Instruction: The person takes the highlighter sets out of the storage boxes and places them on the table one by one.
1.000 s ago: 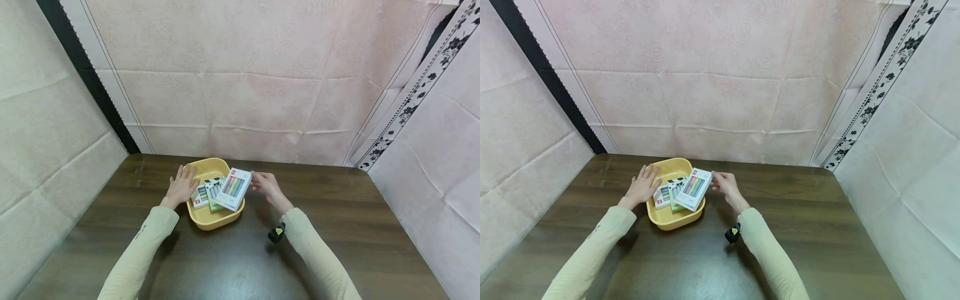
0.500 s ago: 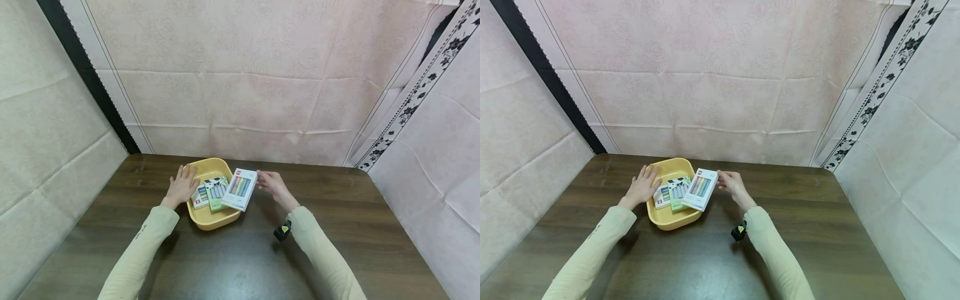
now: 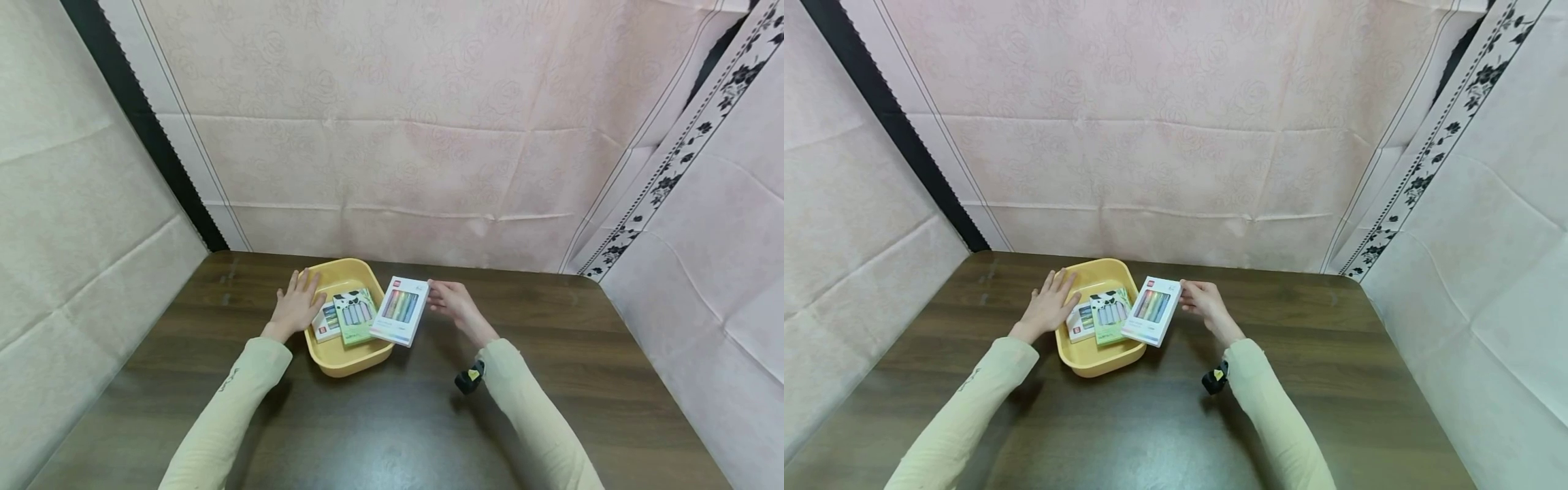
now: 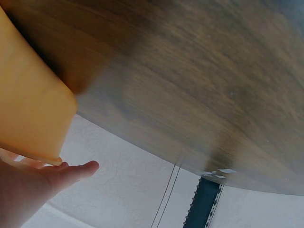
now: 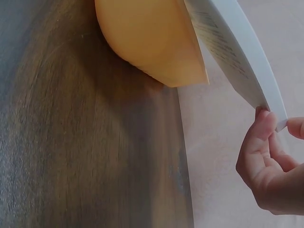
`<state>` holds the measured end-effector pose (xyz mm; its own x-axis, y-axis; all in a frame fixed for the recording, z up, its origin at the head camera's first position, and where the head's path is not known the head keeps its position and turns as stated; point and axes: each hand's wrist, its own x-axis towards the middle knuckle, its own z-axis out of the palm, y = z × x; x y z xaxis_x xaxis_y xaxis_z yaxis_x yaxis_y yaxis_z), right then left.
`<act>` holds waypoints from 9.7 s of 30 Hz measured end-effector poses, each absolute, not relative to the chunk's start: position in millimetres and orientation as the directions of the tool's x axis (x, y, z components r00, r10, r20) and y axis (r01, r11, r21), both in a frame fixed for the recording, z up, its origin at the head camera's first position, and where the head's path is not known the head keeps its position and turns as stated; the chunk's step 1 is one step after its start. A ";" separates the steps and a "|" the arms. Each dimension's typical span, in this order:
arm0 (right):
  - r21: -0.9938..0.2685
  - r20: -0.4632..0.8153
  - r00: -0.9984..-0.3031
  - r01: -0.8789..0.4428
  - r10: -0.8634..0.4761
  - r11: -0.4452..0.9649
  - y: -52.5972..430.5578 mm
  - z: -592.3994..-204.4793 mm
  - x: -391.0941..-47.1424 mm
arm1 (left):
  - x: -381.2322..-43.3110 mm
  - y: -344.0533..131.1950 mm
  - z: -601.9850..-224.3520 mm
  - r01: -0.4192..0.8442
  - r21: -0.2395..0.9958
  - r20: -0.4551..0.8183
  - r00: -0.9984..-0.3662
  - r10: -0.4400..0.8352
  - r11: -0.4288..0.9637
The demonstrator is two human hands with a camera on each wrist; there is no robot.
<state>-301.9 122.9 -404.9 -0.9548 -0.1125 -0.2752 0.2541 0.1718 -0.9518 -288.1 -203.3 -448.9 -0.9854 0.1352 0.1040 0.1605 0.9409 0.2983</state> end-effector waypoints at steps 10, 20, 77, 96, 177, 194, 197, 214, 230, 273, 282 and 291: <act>-0.948 -0.280 -0.953 0.254 -0.119 0.191 131.3 -405.0 -301.9 | -288.4 -202.9 -448.4 0.160 0.305 0.103 -0.986 0.134 0.939; -0.953 -0.261 -0.956 0.234 -0.130 0.193 140.5 -406.6 -304.6 | -288.6 -202.7 -448.9 0.160 0.296 0.113 -0.985 0.132 0.942; -0.882 -0.349 -0.918 0.254 -0.188 0.397 162.4 -434.0 -308.5 | -287.8 -203.4 -448.4 0.155 0.304 0.101 -0.986 0.130 0.940; -0.853 -0.363 -0.919 0.262 -0.152 0.451 159.8 -434.5 -307.8 | -287.1 -202.8 -447.6 0.151 0.309 0.098 -0.987 0.127 0.939; -0.826 -0.370 -0.916 0.246 -0.158 0.507 166.3 -443.0 -304.6 | -287.5 -201.8 -447.3 0.149 0.279 0.083 -0.988 0.131 0.949; -0.829 -0.375 -0.911 0.245 -0.174 0.503 168.3 -437.3 -301.3 | -289.0 -202.0 -448.5 0.146 0.290 0.084 -0.988 0.127 0.946; -0.834 -0.365 -0.911 0.228 -0.193 0.502 169.5 -436.3 -300.3 | -289.1 -202.3 -448.8 0.146 0.292 0.085 -0.988 0.127 0.945; -0.840 -0.363 -0.918 0.247 -0.162 0.484 164.6 -432.7 -300.5 | -291.0 -202.8 -449.0 0.152 0.291 0.098 -0.987 0.129 0.944; -0.875 -0.345 -0.916 0.235 -0.205 0.424 156.1 -425.9 -292.0 | -290.6 -203.0 -450.1 0.152 0.298 0.100 -0.987 0.128 0.942; -0.957 -0.230 -0.892 0.135 -0.389 0.258 109.6 -389.8 -254.6 | -289.6 -202.2 -448.1 0.150 0.296 0.087 -0.988 0.130 0.943; -0.967 -0.222 -0.870 0.140 -0.440 0.211 103.5 -384.7 -247.5 | -290.3 -203.0 -449.2 0.161 0.296 0.095 -0.986 0.139 0.941; -0.965 -0.262 -0.844 0.219 -0.468 0.145 96.0 -380.7 -242.5 | -289.7 -202.7 -448.4 0.165 0.297 0.100 -0.985 0.141 0.941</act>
<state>-242.5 96.0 -380.7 -0.8438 -0.4682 -0.2623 0.2194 0.1451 -0.9648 -289.7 -202.7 -448.4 -0.9849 0.1413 0.1002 0.1652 0.9405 0.2969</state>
